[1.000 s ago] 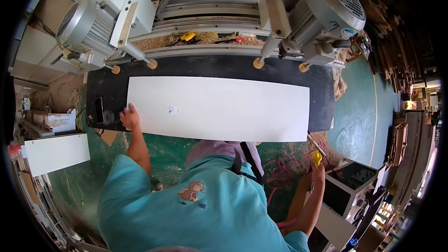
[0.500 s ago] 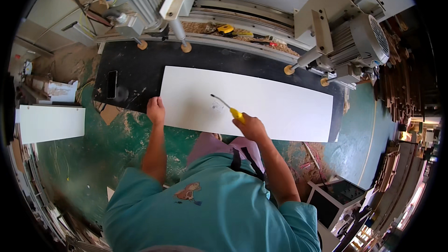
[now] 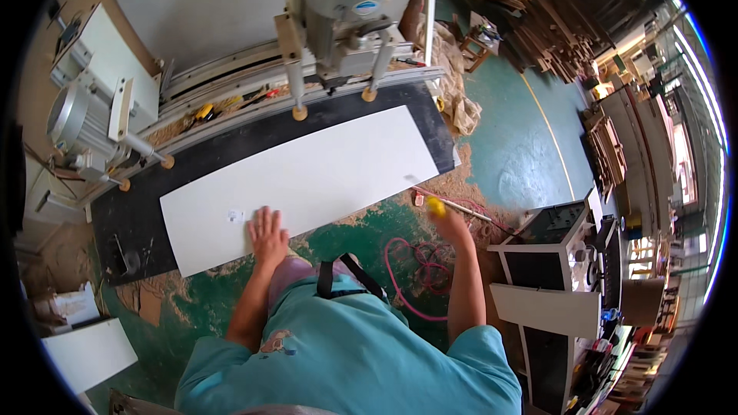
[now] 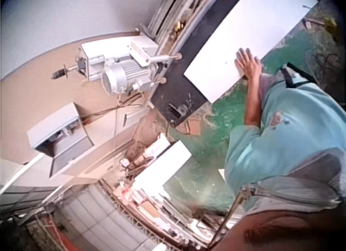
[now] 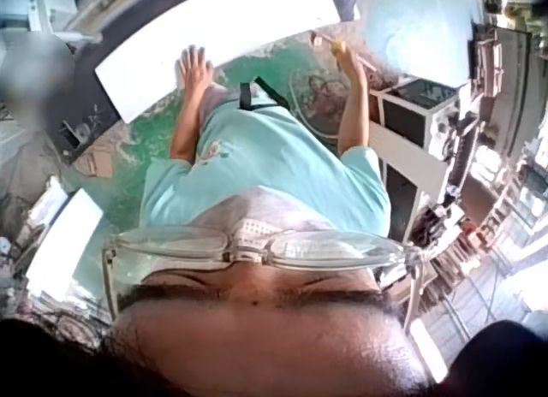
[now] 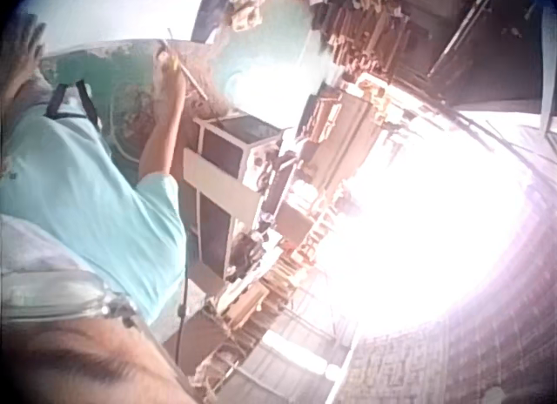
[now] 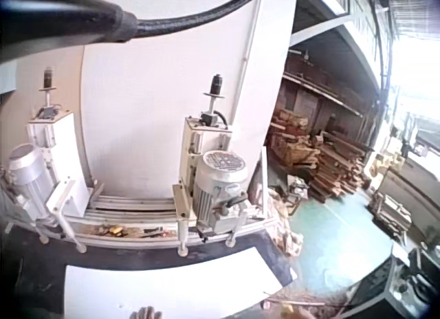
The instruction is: The person applies adhesive from a tube onto a white board, uses an air tool to clean surfaces, and manipulates the board through a finishing machine.
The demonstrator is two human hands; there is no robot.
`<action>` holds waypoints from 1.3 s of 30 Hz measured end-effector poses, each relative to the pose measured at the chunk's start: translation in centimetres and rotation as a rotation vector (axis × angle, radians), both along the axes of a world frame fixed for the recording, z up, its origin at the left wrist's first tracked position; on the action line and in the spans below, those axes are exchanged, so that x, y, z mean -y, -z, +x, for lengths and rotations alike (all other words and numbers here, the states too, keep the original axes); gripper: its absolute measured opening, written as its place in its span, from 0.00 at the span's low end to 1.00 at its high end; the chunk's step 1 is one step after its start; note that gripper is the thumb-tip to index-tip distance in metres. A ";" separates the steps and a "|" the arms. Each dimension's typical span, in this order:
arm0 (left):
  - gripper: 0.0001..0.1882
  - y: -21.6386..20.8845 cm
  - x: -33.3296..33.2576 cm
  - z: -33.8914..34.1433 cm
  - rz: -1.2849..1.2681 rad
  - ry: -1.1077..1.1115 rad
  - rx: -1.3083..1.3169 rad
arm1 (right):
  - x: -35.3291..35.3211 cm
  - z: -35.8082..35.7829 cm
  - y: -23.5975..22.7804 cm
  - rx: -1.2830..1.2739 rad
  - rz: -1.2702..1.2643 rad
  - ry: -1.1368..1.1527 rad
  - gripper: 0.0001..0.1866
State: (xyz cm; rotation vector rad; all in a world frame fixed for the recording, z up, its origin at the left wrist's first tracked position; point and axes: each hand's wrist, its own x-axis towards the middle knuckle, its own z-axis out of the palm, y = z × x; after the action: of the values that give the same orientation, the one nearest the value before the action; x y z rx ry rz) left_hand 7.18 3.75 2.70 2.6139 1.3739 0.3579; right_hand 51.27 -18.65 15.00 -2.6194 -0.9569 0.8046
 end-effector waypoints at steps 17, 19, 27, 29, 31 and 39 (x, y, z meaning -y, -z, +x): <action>0.19 -15.1 3.6 16.1 -1.653 0.541 1.000 | -11.5 -3.2 -19.7 0.222 0.877 -0.087 0.14; 0.17 -15.3 2.8 11.1 -1.500 0.730 0.680 | -16.3 -2.3 -24.1 0.382 0.981 -0.156 0.12; 0.22 -18.9 2.3 -7.9 -0.703 0.357 0.372 | -38.9 -26.6 -30.7 0.565 1.006 -1.155 0.16; 0.24 -17.8 1.6 -12.7 -0.735 0.254 0.439 | -44.5 -35.9 -30.7 0.563 1.072 -1.282 0.18; 0.26 -16.5 1.0 -16.6 -0.751 0.104 0.525 | -48.7 -44.6 -31.9 0.650 1.134 -1.344 0.20; 0.10 -14.3 -1.1 -24.6 -0.909 -0.132 1.202 | -57.6 -56.9 -30.8 0.964 1.062 -1.417 0.10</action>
State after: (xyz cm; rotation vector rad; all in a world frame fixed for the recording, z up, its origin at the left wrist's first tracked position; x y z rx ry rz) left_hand -17.40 4.87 16.95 1.1502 0.8834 0.8573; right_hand -5.67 38.97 45.78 -0.9713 -2.4995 -0.8267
